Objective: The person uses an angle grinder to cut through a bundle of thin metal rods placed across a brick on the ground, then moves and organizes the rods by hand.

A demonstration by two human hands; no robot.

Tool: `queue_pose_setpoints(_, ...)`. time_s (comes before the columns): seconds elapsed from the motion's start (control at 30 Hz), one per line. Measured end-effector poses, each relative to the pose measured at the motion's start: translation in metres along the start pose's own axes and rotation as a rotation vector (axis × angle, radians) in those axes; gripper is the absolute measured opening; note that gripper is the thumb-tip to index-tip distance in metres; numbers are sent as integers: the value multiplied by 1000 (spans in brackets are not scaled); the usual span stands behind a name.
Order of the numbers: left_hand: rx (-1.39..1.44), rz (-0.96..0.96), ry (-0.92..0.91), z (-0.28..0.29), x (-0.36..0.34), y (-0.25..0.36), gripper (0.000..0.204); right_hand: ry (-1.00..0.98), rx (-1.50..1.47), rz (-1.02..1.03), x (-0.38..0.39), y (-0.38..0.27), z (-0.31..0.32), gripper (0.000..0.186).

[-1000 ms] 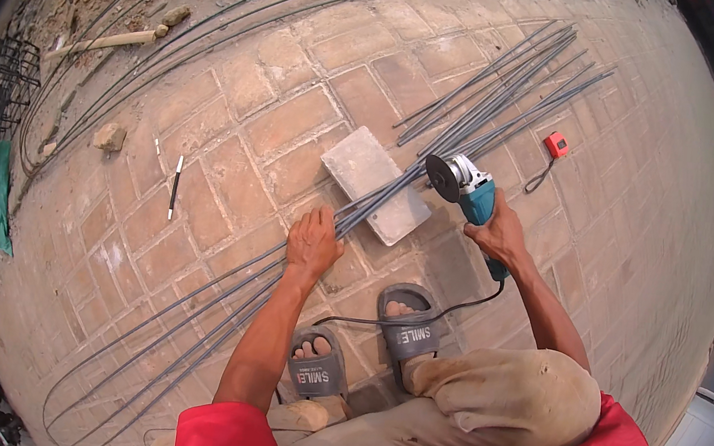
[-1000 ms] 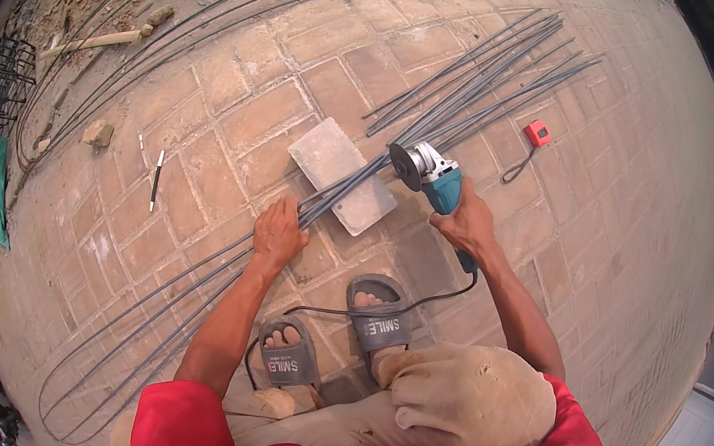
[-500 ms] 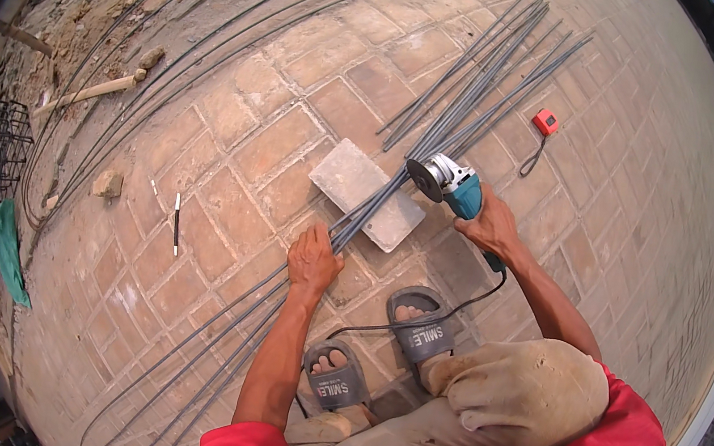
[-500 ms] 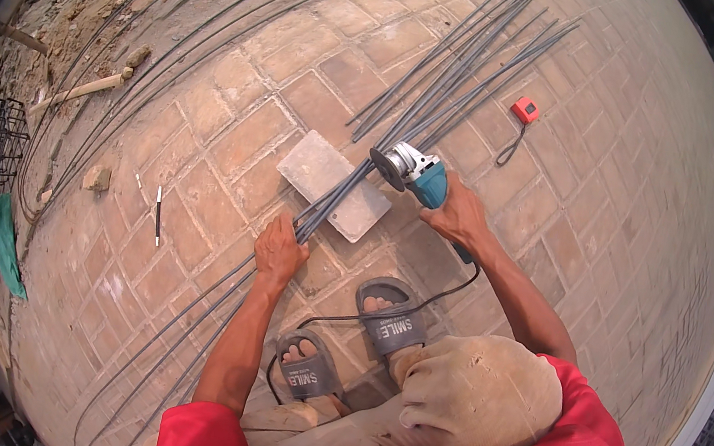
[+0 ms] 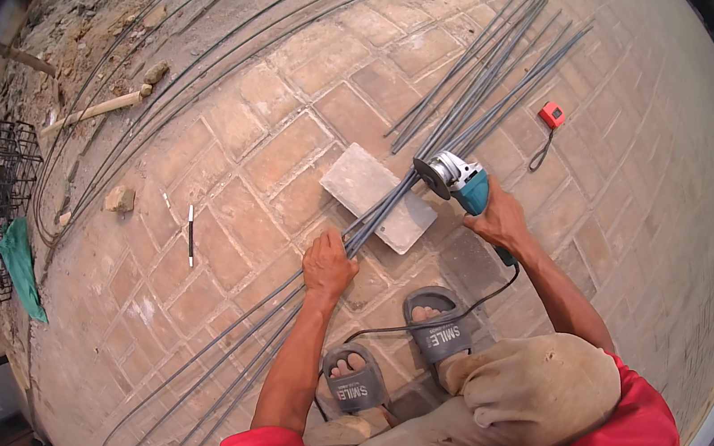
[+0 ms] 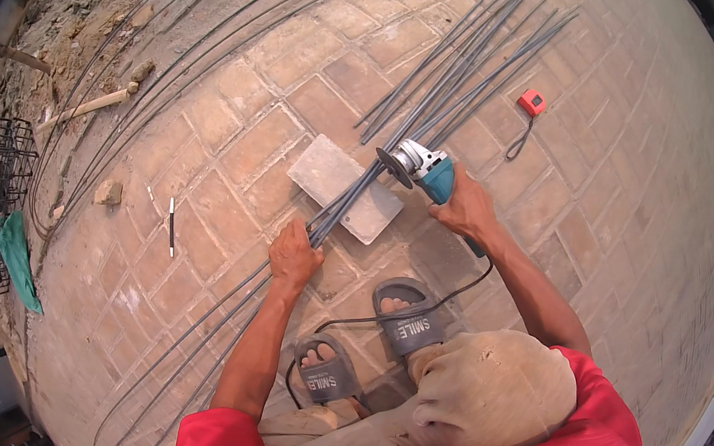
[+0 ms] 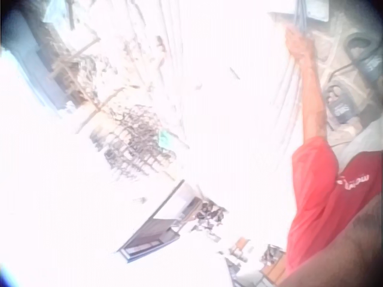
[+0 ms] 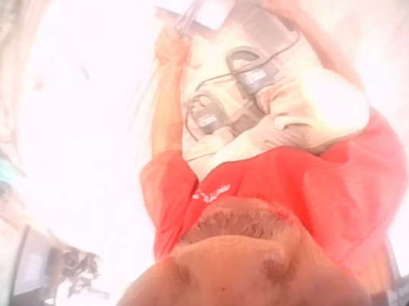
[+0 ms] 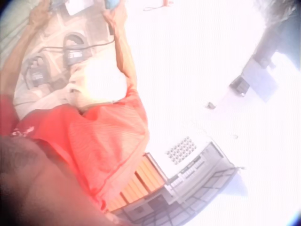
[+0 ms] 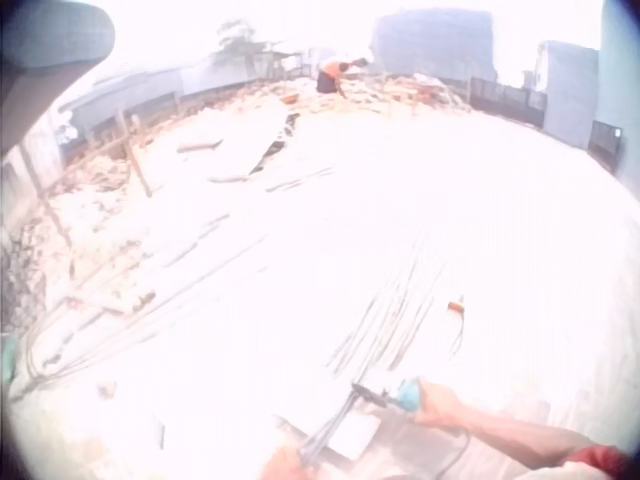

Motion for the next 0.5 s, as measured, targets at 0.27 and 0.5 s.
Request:
queue_pose_setpoints(0.27, -7, -20, 7, 1, 0, 4, 45, -27, 39, -8, -4, 0, 1, 74)
queue_pose_setpoints(0.5, -36, -9, -6, -1, 0, 2, 48, -24, 37, 25, -5, 6, -3, 77)
Point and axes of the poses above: each hand's wrist, its own x-axis away from the middle knuckle, its own z-axis out of the back of the hand, y = z × x, the point moved 3 cm from there along -x, towards the middle knuckle, and after that the axes turned 15 degrees about z, right-handed, at the moved point
